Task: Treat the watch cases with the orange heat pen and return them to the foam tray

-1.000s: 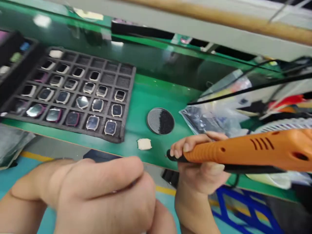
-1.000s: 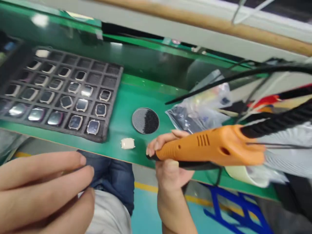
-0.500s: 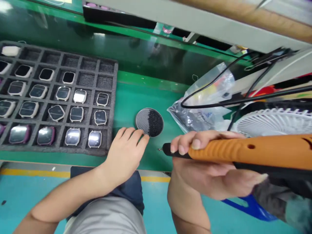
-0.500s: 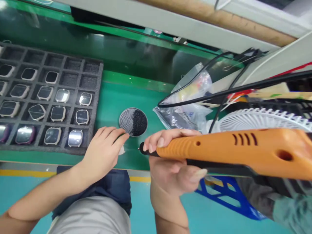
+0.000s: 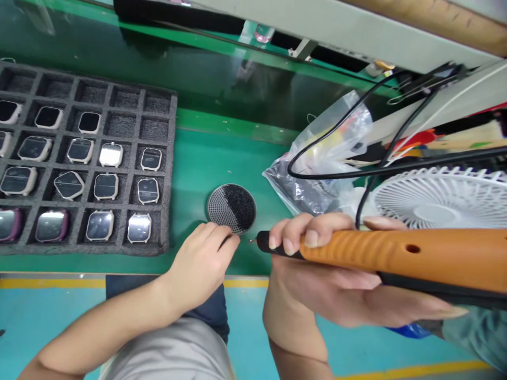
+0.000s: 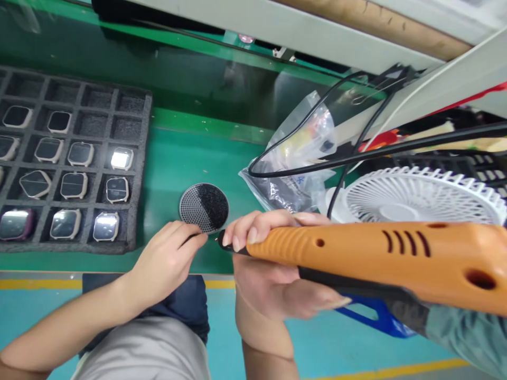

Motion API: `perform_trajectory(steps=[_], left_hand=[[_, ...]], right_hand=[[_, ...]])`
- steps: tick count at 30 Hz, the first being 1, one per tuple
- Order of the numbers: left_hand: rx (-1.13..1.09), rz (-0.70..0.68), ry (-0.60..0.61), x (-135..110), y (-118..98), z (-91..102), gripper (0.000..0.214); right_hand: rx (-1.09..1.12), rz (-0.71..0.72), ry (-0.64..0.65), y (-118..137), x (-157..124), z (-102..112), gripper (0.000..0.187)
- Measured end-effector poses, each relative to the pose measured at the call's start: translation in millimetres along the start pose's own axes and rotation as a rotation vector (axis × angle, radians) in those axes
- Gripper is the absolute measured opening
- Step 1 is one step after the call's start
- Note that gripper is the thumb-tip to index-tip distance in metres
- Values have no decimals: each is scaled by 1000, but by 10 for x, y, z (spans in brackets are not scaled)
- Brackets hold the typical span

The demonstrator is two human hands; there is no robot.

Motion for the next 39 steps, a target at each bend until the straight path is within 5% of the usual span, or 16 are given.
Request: perform_trajectory(steps=[8, 12, 17, 27, 39], left_hand=[[-12, 109, 24, -349, 104, 135, 17], [-20, 110, -4, -425, 70, 127, 21], [-85, 89, 22, -488, 72, 62, 27], [-82, 149, 30, -394, 42, 50, 25], [-131, 139, 37, -436, 58, 46, 34]], right_hand=[[203, -21, -266, 61, -118, -246, 39], [273, -44, -290, -19, -124, -231, 40], [344, 65, -319, -98, -133, -192, 75], [248, -19, -338, -172, -244, -225, 53], [224, 1, -348, -151, -227, -266, 60]])
Point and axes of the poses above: each hand's wrist, its own x-axis towards the middle knuckle, its own z-axis out of the back of the hand, y = z × x, the point moved 7 cm from there along x, towards the middle knuckle, and after that the axes turned 12 degrees about x, right-handed, at the moved point
